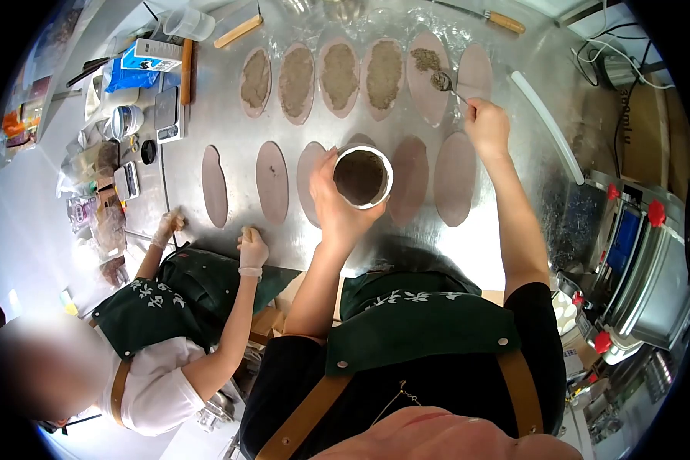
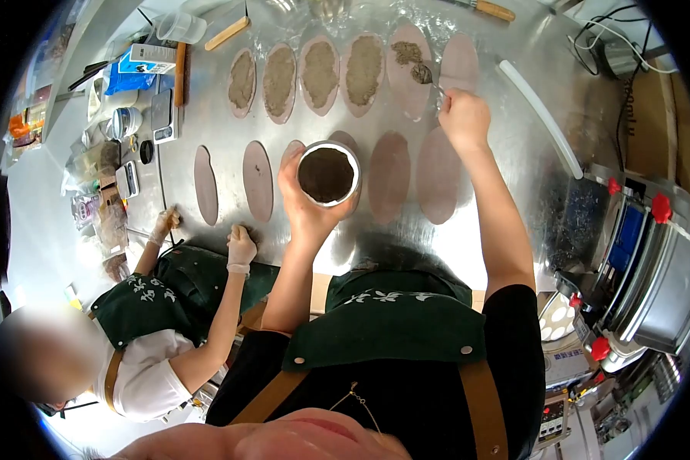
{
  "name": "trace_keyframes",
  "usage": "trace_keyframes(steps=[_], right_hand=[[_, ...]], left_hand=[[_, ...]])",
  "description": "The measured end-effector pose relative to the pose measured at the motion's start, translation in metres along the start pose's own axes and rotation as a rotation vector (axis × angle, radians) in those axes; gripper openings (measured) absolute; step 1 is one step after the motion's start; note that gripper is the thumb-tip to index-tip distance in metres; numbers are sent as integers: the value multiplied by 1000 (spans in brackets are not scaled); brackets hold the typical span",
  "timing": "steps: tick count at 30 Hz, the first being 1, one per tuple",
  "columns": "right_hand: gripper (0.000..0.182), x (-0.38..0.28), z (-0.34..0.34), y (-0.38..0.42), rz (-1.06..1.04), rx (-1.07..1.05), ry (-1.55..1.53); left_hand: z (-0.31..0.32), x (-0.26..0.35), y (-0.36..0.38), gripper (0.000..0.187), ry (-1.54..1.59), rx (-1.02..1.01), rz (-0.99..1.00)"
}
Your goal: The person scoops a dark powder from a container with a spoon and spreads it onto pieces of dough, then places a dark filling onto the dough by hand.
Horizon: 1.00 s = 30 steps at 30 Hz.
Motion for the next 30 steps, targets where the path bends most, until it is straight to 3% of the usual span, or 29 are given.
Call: trace_keyframes(steps=[8,20,30], right_hand=[[9,-8,7,1,-85,21,88],[14,4,7,0,75,-6,-29],[14,10,7,0,54,45,-61]], left_hand=[[-5,-1,7,94,12,-26,-52],[-6,7,14,97,22,-48,-64],[-5,7,25,102,48,-57,-103]])
Point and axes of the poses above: each hand's wrist, its own y-axis away from the middle knuckle, its own z-axis out of the palm, x = y × z, the point moved 5 cm from there along -y, towards the middle knuckle
